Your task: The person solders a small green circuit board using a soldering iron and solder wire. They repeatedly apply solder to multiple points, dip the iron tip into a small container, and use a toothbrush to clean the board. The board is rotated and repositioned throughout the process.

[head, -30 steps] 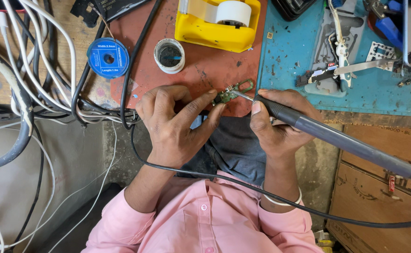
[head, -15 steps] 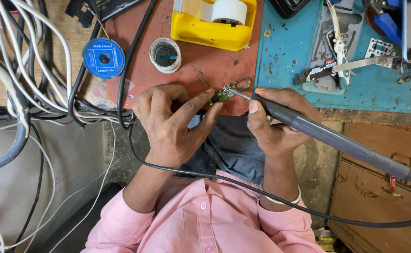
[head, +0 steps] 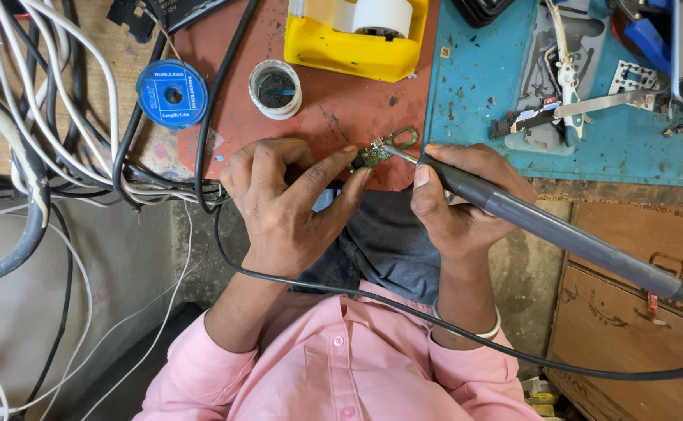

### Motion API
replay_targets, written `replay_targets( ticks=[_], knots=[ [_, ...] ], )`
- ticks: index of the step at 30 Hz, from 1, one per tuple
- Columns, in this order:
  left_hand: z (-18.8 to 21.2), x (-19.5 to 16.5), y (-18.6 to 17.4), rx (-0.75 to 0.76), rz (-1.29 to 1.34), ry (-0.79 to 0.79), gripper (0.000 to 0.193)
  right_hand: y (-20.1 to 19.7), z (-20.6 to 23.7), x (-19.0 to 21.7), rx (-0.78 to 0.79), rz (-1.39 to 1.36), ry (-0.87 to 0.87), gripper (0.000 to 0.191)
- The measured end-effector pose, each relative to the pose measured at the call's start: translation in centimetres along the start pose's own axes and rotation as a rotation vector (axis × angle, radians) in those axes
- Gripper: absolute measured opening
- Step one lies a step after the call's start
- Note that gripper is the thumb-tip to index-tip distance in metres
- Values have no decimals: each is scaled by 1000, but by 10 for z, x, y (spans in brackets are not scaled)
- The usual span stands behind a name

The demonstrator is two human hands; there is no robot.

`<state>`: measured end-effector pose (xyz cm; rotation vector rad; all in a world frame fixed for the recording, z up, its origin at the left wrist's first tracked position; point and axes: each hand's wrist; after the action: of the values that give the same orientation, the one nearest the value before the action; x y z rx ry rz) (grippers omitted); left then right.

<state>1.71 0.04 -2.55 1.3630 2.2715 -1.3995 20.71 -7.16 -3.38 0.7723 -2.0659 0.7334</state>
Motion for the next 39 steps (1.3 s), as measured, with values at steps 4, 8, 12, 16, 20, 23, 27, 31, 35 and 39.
replay_targets(
  ticks=[4,8,12,16,20,23,27,31,35,39],
  knots=[
    [0,0,0,-1,-4,1,36,-1,0,-1,-2,8,-4,24],
    [1,0,1,-12,18,1,36,-1,2,-2,-21,11,21,23],
    [1,0,0,-6,9,-1,36,-1,2,-4,-19,-13,4,24],
    [0,-1,1,-10,7,1,35,-2,2,-4,-24,4,9,26],
    [0,-1,0,-7,-2,5,35,-1,1,-4,-12,7,-6,25],
    [0,-1,0,-3,-6,-3,35,0,0,-4,-2,3,-27,24],
    [0,0,1,-3,3,-5,35,0,1,-1,0,-41,16,24],
    [0,0,0,-5,3,-4,35,-1,1,1,12,-27,33,24],
    [0,0,1,-2,-7,-2,34,0,-2,0,14,-8,-6,24],
    [0,1,0,-1,-3,11,34,1,-3,0,4,3,-23,24]
  ],
)
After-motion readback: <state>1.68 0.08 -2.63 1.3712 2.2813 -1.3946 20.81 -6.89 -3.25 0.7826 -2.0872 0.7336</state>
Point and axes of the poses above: each hand's wrist, its own z-axis away from the middle knuckle, its own y-axis out of the palm, x = y × z, and after that the axes turned 4 degrees about -x, right-handed
